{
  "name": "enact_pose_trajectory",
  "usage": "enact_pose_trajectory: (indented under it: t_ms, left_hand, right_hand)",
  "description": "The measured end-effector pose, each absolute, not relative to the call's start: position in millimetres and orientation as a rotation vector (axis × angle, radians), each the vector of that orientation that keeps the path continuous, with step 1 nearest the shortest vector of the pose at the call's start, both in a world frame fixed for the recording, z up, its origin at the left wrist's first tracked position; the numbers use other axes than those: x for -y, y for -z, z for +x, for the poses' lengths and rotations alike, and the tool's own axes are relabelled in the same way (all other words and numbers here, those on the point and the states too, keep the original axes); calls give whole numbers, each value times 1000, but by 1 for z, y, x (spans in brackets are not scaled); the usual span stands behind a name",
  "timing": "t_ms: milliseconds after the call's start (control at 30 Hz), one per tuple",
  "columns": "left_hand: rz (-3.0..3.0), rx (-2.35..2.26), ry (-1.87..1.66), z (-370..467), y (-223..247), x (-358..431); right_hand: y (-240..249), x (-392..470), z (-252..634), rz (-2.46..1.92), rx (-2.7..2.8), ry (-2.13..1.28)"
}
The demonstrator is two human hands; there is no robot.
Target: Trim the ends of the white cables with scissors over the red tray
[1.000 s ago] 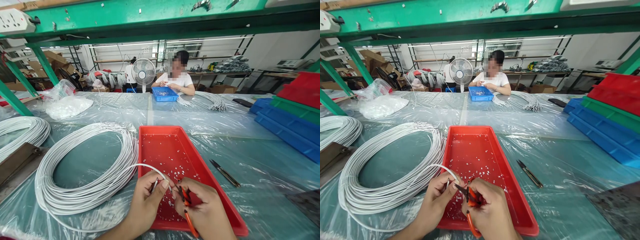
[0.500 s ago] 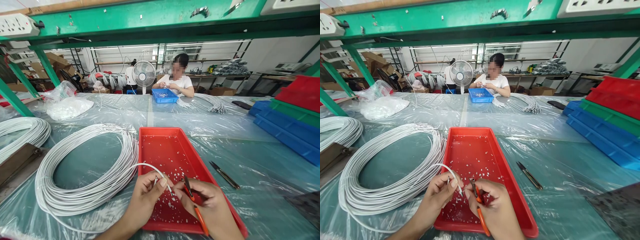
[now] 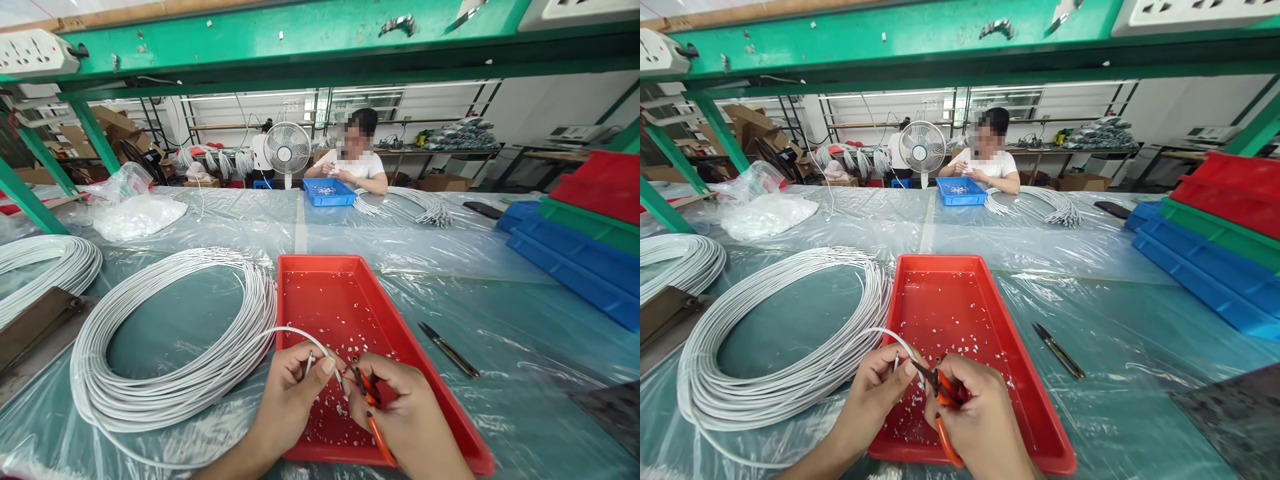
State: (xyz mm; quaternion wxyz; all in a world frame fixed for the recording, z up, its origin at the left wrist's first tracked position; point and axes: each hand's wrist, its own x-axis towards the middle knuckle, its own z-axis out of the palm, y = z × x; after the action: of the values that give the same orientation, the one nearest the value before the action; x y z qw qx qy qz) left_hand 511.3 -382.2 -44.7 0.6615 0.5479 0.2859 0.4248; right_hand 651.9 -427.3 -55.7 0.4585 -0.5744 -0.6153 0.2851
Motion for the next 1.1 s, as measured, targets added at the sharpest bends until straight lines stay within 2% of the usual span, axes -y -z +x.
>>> enact_pose_trajectory:
  t_ms: [133,300,467,600,733,900,1100]
  left_hand:
    - [984,-599,-874,509,48,379]
    - [779,-573,-818,511,53,373]
    - [733,-582,-748,515,59,372]
    - [786,-592,-727,517,62,375]
    - [1038,-737,-771,515,55,384]
    - [1475,-946,-1133,513,45,391]
    - [1520,-846,-815,516,50,390]
  right_hand:
    - [58,423,656,-1367,1444,-706]
    - [55,425,662,-1302,1576,-367]
    - [45,425,663,-1071,1872,-209]
    - [41,424,660,-1014,1885,-86]
    - [41,421,663,-1195,1557,-405]
    - [38,415,669,-1292,1120,-939]
    - [36,417,667,-1163,915,-1249]
